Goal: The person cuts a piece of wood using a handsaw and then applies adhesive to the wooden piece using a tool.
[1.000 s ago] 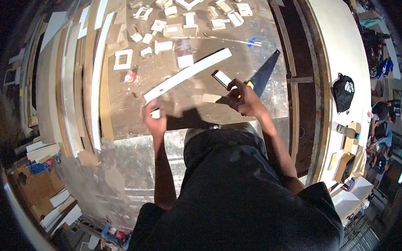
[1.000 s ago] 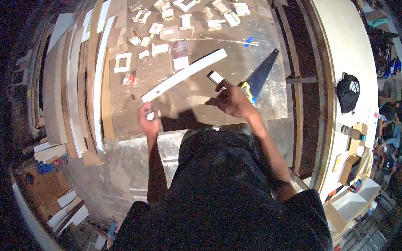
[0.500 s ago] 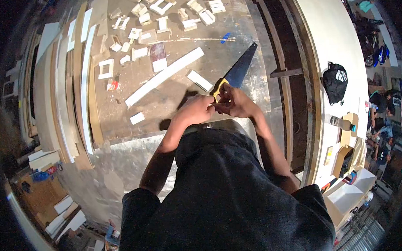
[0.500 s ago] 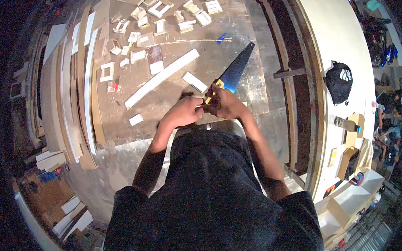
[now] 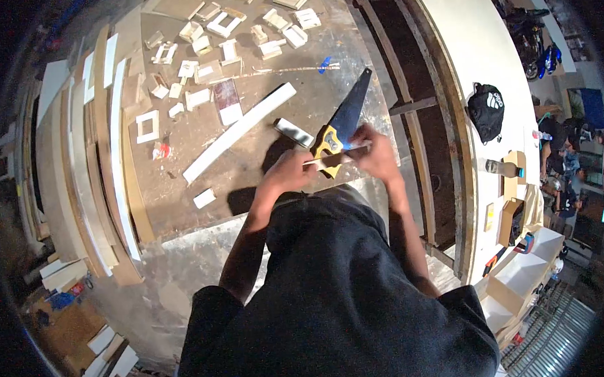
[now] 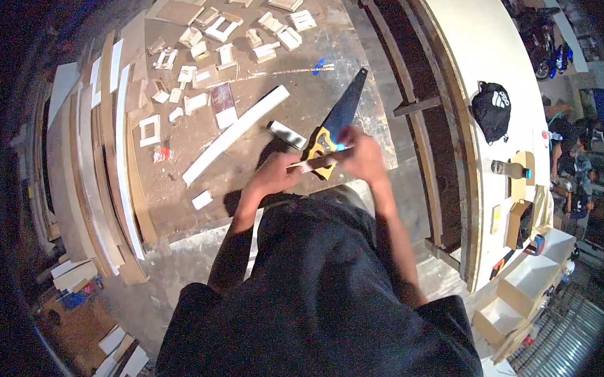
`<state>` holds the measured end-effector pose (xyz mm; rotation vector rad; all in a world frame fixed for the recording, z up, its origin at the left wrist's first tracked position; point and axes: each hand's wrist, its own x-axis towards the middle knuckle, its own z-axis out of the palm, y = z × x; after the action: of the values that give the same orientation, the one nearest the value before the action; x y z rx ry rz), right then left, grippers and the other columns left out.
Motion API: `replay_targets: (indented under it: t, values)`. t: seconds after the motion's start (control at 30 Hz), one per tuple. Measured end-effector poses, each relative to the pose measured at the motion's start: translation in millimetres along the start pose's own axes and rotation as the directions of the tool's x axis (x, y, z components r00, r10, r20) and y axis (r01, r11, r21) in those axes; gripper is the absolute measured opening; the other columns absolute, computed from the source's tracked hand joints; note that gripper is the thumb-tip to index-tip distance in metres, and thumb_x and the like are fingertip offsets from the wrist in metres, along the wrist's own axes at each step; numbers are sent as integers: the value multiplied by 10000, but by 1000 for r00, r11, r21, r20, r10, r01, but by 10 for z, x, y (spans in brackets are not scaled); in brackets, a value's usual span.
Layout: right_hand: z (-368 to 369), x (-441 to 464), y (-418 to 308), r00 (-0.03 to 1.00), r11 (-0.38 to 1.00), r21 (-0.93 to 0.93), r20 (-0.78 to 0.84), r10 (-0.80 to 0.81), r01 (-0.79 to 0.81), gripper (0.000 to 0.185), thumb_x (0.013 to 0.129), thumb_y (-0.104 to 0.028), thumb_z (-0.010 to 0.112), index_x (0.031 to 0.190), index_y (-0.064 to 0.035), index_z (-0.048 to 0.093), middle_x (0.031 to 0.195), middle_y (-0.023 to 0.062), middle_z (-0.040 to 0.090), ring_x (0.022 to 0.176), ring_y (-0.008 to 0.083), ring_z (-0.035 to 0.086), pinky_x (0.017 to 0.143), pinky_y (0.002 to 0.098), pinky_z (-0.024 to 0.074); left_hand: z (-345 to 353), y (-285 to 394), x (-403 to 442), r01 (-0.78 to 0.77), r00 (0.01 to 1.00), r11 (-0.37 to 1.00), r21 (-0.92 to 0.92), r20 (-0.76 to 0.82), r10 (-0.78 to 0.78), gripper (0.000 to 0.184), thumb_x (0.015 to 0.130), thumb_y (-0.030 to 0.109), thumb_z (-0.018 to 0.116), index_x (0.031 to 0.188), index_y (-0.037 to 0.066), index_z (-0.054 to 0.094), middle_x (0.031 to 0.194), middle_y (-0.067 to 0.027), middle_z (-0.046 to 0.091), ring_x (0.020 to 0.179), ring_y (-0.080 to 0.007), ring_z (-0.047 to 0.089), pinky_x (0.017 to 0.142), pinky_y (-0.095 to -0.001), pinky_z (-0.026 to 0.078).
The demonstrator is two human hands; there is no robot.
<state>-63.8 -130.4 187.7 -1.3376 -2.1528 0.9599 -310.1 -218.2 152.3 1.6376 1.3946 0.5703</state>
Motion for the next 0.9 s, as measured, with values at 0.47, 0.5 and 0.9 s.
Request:
replay_targets:
  t: [0.47,0.5,0.9]
  values:
    - [1559,-580,696,988,873,-476,148,-35,102,504,830,-191,719,1266,-25,526,1089,176,666,977,371,681,836,466,568,-348,-352,-599,140,947,972,-187,-260,-186,153,906,81,698,959,-40,622,775,-118,700,726,-109,671,642,-307,537]
    - [1594,-528,759,989,857,-508,149,-11,86,409,888,-214,635,1238,-19,553,1079,184,676,984,359,684,793,449,586,-430,-249,-620,180,944,964,-195,-240,-225,160,922,94,696,946,-41,614,780,-116,698,724,-90,648,640,-299,529]
    - [1180,-465,645,1000,836,-548,9,-14,17,435,758,-325,782,1044,-53,600,936,176,688,841,358,696,664,493,564,-427,-359,-616,127,918,950,-285,-329,-221,219,954,176,690,914,-31,631,692,-79,623,661,-74,566,608,-277,485]
